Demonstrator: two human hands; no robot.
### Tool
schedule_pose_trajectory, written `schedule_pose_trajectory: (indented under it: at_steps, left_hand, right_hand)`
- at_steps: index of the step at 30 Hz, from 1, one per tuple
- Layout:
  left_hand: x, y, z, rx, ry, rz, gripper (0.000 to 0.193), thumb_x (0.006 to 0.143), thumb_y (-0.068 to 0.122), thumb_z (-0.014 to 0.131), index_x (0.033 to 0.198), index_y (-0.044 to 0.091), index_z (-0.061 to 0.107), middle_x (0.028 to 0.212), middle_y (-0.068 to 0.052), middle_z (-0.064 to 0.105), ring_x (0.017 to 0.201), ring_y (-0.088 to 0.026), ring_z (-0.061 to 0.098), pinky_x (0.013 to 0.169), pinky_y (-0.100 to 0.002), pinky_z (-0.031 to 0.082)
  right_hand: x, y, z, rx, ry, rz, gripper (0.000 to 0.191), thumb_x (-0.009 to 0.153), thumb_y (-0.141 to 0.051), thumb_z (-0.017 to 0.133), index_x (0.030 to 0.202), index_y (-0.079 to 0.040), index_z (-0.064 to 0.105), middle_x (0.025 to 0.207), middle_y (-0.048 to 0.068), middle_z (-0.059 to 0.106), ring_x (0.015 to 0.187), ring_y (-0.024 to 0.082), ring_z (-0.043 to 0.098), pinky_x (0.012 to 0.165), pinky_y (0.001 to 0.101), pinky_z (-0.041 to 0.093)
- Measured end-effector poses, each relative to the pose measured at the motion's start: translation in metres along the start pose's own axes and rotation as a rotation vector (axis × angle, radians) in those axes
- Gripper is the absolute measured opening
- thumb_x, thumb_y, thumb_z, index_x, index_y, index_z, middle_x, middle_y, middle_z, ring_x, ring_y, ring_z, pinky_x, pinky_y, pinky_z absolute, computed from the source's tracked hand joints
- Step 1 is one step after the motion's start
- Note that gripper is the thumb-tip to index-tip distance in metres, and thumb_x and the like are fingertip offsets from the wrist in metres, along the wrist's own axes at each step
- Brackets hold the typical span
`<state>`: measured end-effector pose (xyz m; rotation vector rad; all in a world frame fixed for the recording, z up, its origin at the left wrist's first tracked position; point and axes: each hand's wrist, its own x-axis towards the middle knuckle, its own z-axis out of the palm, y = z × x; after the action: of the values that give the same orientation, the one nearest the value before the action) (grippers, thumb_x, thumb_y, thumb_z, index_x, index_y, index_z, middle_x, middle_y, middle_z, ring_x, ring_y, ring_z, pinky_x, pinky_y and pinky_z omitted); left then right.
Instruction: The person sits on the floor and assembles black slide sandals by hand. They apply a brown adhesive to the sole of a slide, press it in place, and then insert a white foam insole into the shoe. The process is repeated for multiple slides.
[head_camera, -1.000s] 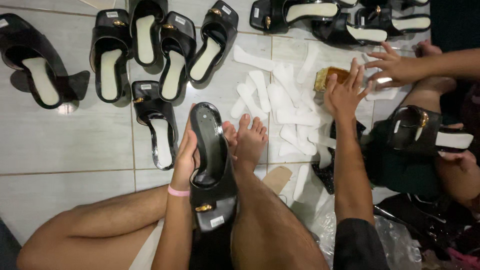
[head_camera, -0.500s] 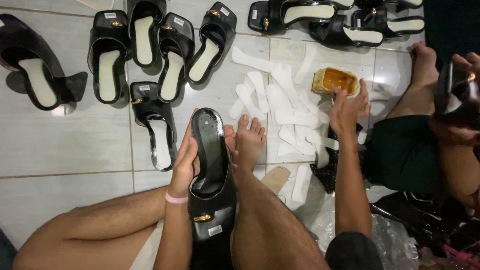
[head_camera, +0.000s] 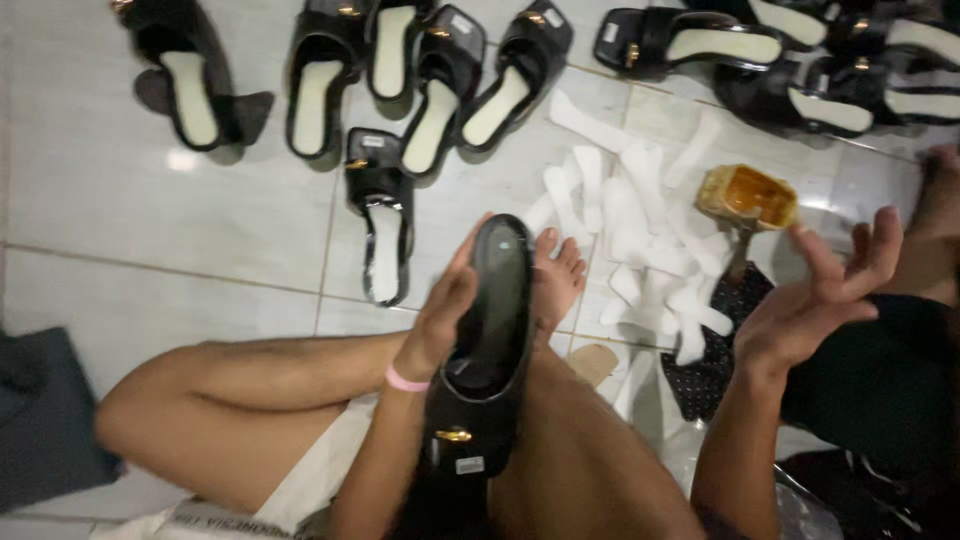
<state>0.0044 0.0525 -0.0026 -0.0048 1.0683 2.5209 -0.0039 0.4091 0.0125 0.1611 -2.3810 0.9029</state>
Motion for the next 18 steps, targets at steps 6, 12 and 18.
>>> schedule_pose_trajectory:
  at_steps: [6, 12, 18]
  left_hand:
    - [-0.001, 0.007, 0.004, -0.151, -0.123, -0.004, 0.079, 0.109, 0.047, 0.048, 0.165, 0.003, 0.013, 0.162, -0.016, 0.039, 0.142, -0.027, 0.043, 0.121, -0.038, 0.032]
    - [-0.010, 0.014, 0.003, 0.104, -0.070, 0.036, 0.072, 0.114, 0.043, 0.039, 0.167, 0.000, 0.017, 0.164, -0.016, 0.038, 0.151, -0.023, 0.037, 0.127, -0.035, 0.027]
    - [-0.012, 0.019, 0.006, -0.020, -0.151, -0.002, 0.071, 0.113, 0.042, 0.040, 0.167, 0.006, 0.013, 0.161, -0.016, 0.041, 0.139, -0.028, 0.050, 0.120, -0.036, 0.035]
  right_hand:
    - [-0.006, -0.099, 0.075, 0.111, -0.376, -0.162, 0.095, 0.097, -0.080, 0.008, 0.126, -0.015, 0.071, 0.163, 0.016, 0.014, 0.154, 0.035, 0.014, 0.122, 0.0555, 0.024]
    - [0.000, -0.133, 0.097, 0.111, -0.508, -0.078, 0.083, 0.112, -0.056, 0.002, 0.134, -0.020, 0.073, 0.161, 0.022, 0.016, 0.156, 0.040, 0.011, 0.127, 0.0546, 0.018]
    - [0.009, -0.135, 0.098, 0.032, -0.444, -0.161, 0.062, 0.115, -0.043, 0.019, 0.133, -0.020, 0.074, 0.157, 0.025, 0.018, 0.151, 0.038, 0.015, 0.130, 0.0515, 0.019]
